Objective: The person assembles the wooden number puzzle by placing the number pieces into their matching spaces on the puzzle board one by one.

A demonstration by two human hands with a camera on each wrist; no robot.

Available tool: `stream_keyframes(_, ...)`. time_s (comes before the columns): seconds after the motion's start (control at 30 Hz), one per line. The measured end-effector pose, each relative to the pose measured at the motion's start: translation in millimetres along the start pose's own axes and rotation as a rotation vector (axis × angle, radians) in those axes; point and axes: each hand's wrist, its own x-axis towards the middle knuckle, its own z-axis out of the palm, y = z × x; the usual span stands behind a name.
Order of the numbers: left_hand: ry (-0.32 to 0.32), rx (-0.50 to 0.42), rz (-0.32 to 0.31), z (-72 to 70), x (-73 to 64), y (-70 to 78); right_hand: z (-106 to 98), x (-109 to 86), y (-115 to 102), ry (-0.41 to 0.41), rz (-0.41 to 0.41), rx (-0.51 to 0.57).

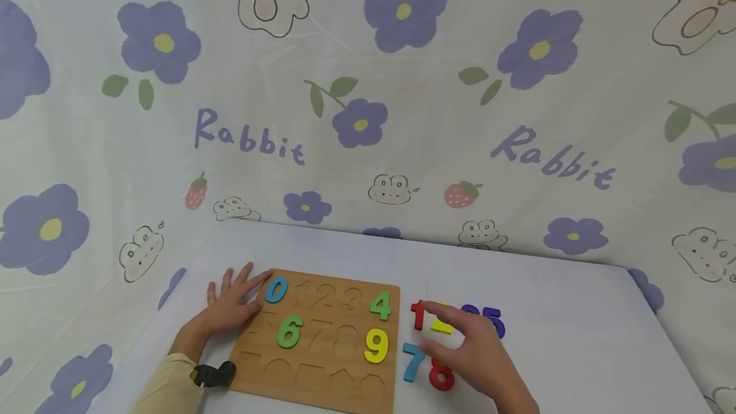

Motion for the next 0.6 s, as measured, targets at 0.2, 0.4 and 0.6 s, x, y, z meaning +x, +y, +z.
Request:
stream_keyframes(0.2,0.002,0.003,0.001,2.5,0.8,-3.5,-9,-19.9,10,-0.043,0.031,0.054)
stream_keyframes(0.4,-0.006,-0.005,-0.008,1.7,0.1,-2.4,-17,-36.9,26,-0.102,0.101,0.093)
stream_keyframes(0.6,-0.007,-0.006,-0.007,1.5,0.6,-1.6,-16,-47.0,39,-0.147,0.208,0.066)
